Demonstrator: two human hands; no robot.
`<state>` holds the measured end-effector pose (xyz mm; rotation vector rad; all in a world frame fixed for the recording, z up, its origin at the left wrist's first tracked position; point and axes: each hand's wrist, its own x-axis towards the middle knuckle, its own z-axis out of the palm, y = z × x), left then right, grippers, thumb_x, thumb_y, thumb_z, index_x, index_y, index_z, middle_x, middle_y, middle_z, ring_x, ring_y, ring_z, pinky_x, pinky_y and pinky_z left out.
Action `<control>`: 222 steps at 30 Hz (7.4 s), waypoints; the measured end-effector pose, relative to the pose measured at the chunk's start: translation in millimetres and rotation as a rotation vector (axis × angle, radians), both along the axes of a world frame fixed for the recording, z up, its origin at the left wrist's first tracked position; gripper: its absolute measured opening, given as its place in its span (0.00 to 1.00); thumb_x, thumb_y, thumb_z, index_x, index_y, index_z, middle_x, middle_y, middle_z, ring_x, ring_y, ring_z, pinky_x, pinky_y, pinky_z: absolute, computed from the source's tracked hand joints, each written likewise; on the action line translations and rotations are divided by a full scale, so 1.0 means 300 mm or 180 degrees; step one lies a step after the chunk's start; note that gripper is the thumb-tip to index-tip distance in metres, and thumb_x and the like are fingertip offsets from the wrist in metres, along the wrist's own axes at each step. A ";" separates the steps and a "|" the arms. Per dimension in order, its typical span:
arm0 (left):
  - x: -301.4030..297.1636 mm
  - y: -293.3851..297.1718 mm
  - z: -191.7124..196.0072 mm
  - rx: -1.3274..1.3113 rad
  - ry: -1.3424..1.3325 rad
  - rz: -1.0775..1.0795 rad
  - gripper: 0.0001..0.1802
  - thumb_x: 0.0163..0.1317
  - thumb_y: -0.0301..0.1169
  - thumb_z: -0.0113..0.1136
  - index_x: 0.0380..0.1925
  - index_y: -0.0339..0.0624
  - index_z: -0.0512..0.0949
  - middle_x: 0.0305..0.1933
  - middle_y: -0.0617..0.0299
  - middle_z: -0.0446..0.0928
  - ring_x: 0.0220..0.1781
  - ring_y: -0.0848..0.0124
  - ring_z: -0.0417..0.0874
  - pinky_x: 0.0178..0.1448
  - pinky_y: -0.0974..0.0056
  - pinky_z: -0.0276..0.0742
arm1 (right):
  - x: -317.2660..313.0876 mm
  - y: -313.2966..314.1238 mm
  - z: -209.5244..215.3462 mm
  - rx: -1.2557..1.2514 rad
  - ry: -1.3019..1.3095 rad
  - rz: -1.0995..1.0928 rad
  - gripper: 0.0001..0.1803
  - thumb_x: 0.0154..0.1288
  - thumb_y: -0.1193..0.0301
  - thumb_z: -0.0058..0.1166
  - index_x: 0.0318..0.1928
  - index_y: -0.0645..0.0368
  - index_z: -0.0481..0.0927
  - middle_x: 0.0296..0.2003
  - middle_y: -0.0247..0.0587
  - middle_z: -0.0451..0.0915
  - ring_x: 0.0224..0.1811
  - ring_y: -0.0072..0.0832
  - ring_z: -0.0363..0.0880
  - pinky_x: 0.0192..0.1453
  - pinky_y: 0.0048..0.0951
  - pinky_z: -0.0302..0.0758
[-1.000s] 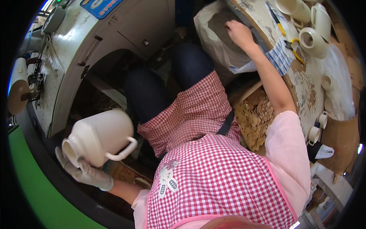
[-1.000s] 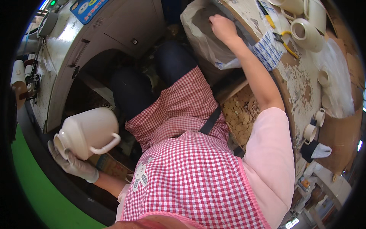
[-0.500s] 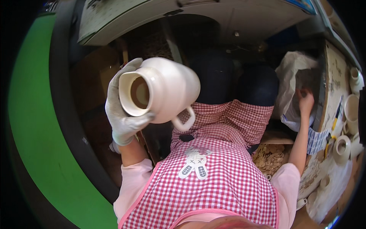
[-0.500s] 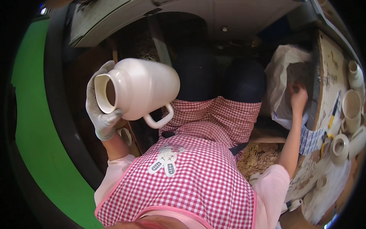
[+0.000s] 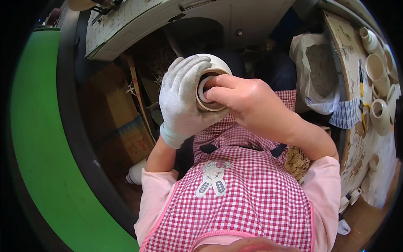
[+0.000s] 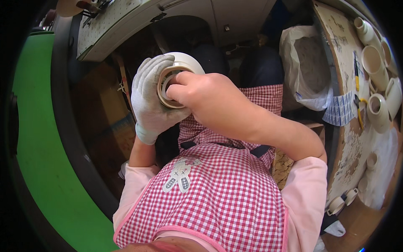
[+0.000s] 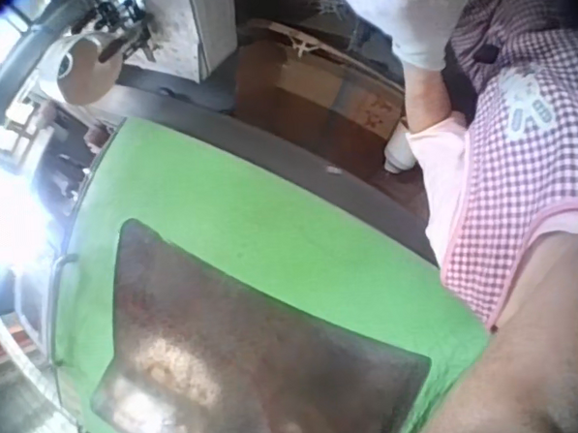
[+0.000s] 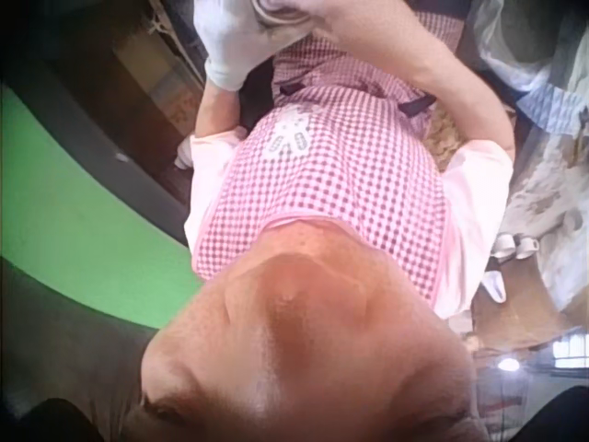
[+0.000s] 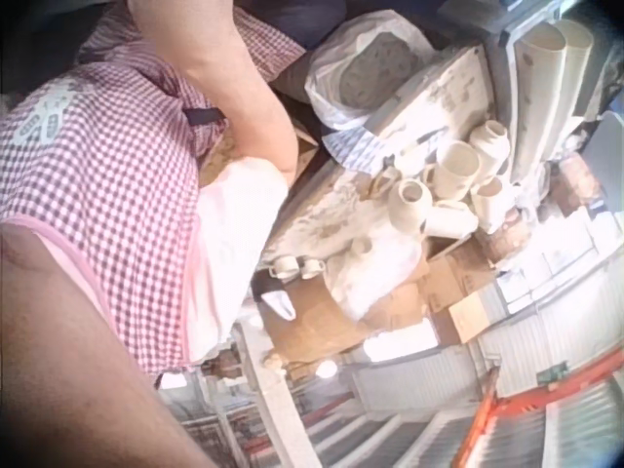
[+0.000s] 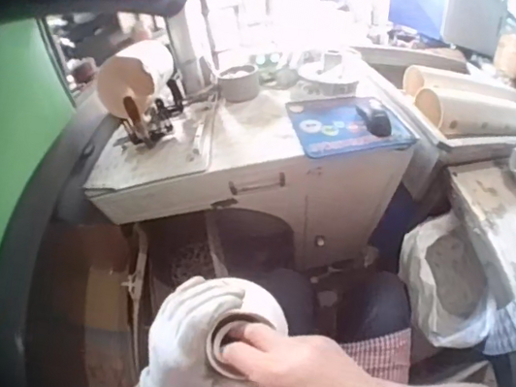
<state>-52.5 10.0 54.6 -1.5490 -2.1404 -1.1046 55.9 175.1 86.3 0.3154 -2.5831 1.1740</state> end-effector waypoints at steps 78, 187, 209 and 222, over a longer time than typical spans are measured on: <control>0.104 0.120 -0.254 0.0406 -0.4921 -0.0823 0.27 0.82 0.38 0.46 0.67 0.22 0.67 0.65 0.44 0.76 0.63 0.60 0.80 0.67 0.59 0.77 | 1.636 1.452 0.068 -0.2294 0.2640 -0.6002 0.15 0.78 0.70 0.49 0.55 0.66 0.80 0.41 0.49 0.89 0.37 0.35 0.90 0.42 0.33 0.91; 0.130 0.030 -0.149 0.1723 -0.5430 0.0158 0.32 0.72 0.41 0.59 0.70 0.36 0.67 0.69 0.46 0.72 0.68 0.53 0.78 0.71 0.45 0.77 | 2.456 1.628 -0.350 -0.3651 0.3469 -0.4822 0.08 0.72 0.76 0.56 0.49 0.61 0.79 0.41 0.43 0.83 0.44 0.34 0.83 0.53 0.33 0.84; 0.057 -0.181 -0.170 0.2086 -0.5794 -0.0870 0.45 0.69 0.47 0.62 0.77 0.34 0.57 0.73 0.52 0.70 0.73 0.64 0.73 0.75 0.58 0.71 | 1.790 1.311 -0.206 -0.2537 0.1903 -0.6294 0.14 0.78 0.66 0.52 0.56 0.59 0.81 0.42 0.37 0.84 0.41 0.25 0.82 0.45 0.29 0.81; 0.039 -0.208 -0.258 0.1856 -0.6135 -0.0807 0.43 0.65 0.38 0.69 0.74 0.32 0.61 0.69 0.51 0.74 0.69 0.62 0.77 0.72 0.57 0.74 | -0.767 0.469 0.248 0.0155 -0.0155 -0.0751 0.27 0.79 0.48 0.51 0.53 0.60 0.86 0.34 0.38 0.87 0.37 0.21 0.83 0.42 0.27 0.80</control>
